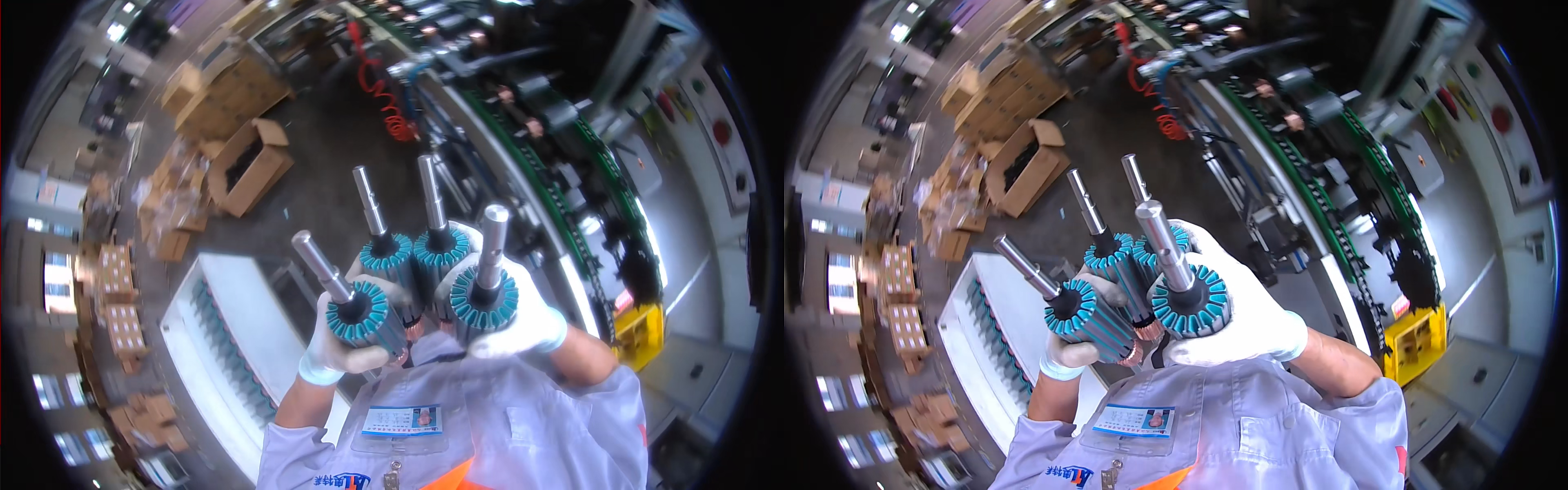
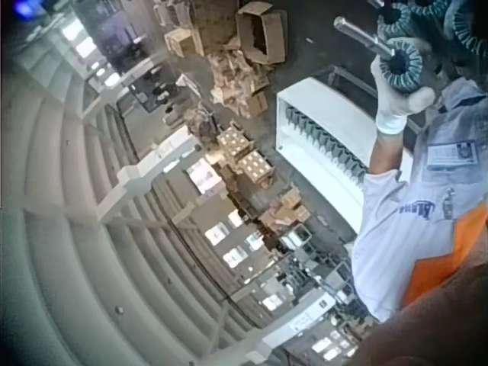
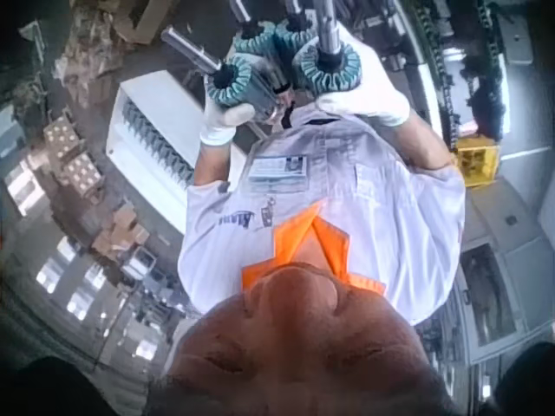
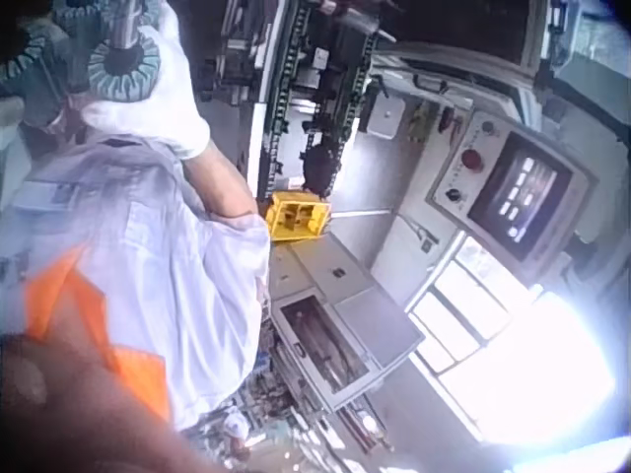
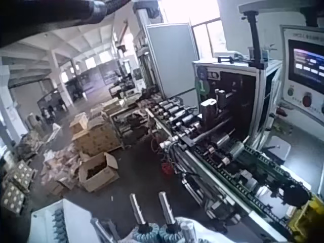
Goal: The person moves between various workstations to gather and assemble rotor components. They take rotor shafts from a bin, place individual gears onto them using a mechanical press, and then store the finished rotors in a tray.
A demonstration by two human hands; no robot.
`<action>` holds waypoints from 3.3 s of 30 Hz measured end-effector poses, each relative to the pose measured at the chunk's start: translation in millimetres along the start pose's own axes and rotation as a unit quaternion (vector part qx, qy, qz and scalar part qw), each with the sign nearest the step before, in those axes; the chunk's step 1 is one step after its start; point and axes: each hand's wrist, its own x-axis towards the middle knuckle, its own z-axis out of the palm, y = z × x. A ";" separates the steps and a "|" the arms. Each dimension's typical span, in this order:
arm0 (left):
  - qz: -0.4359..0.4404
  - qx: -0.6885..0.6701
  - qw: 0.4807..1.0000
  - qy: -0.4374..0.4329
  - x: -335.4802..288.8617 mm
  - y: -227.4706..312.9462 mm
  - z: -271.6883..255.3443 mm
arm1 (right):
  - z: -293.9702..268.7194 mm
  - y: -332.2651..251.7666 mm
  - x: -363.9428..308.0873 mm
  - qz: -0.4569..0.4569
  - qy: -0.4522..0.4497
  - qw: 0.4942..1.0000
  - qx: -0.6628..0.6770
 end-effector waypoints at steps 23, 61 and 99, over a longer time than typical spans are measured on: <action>0.165 -0.300 0.824 0.452 -292.4 -26.9 -292.4 | 374.1 191.1 309.7 0.335 -0.342 0.858 0.188; -0.171 -0.273 0.265 0.909 -665.7 -212.5 -21.7 | 764.6 310.9 -17.2 0.459 -0.745 0.459 -0.150; -0.110 0.123 0.394 0.904 -492.5 -140.2 -413.2 | 526.7 374.9 447.8 -0.006 -0.640 0.747 -0.180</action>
